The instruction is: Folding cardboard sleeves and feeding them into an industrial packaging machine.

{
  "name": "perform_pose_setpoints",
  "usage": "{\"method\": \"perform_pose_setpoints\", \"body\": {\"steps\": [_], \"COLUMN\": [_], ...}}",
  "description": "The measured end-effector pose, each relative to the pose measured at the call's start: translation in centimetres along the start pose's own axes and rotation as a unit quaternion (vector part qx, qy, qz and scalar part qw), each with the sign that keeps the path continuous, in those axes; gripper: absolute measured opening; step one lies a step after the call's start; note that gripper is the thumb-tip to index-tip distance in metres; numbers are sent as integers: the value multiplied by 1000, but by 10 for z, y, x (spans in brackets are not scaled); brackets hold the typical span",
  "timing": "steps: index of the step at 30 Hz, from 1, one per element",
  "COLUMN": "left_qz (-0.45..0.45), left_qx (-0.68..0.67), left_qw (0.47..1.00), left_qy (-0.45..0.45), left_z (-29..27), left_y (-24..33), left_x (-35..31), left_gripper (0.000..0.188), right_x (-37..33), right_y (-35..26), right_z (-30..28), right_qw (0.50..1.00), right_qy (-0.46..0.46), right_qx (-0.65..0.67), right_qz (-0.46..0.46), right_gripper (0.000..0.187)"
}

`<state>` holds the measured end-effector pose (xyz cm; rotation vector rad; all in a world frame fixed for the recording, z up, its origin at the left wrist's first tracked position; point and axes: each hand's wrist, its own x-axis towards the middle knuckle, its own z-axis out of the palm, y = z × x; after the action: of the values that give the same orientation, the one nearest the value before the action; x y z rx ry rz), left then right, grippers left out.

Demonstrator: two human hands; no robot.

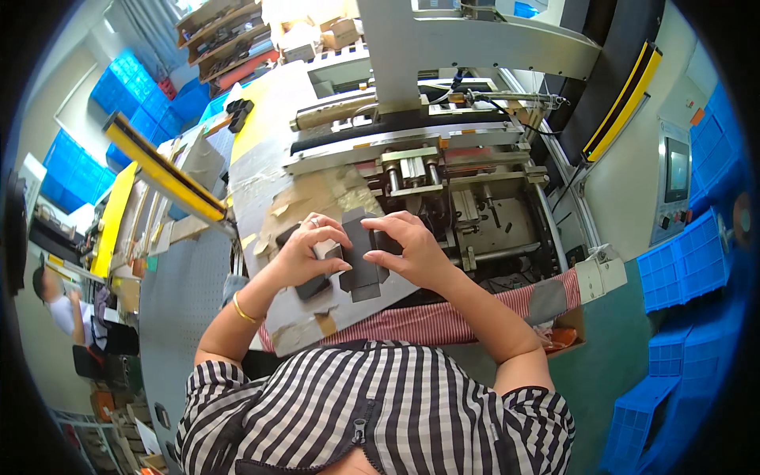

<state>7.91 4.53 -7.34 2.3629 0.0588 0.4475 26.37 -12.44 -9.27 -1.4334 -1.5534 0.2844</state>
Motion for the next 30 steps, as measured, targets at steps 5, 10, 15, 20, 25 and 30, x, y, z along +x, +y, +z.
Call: {"method": "perform_pose_setpoints", "body": {"steps": [5, 10, 15, 20, 25, 30], "left_qz": [19, 100, -66, -1, -39, 87], "left_qx": [32, 79, -243, -113, -46, 66], "left_qw": [997, 978, 959, 975, 987, 957], "left_qy": [71, 166, 130, 189, 152, 269], "left_z": [18, -8, -31, -73, -71, -47], "left_y": [-27, -47, -105, -135, -108, -105], "left_x": [44, 118, 230, 314, 327, 231], "left_gripper": [43, 48, 55, 65, 77, 86], "right_x": [29, 96, 188, 260, 263, 185], "right_y": [42, 67, 170, 201, 198, 89], "right_z": [-24, -80, -127, -155, -174, -92], "right_qw": [991, 988, 990, 993, 997, 930], "right_qy": [39, 46, -26, 58, 62, 341], "right_qx": [-121, -126, 84, 104, 41, 133], "right_qz": [-45, -72, 111, 26, 0, 39], "right_gripper": [53, 56, 53, 56, 50, 30]}}
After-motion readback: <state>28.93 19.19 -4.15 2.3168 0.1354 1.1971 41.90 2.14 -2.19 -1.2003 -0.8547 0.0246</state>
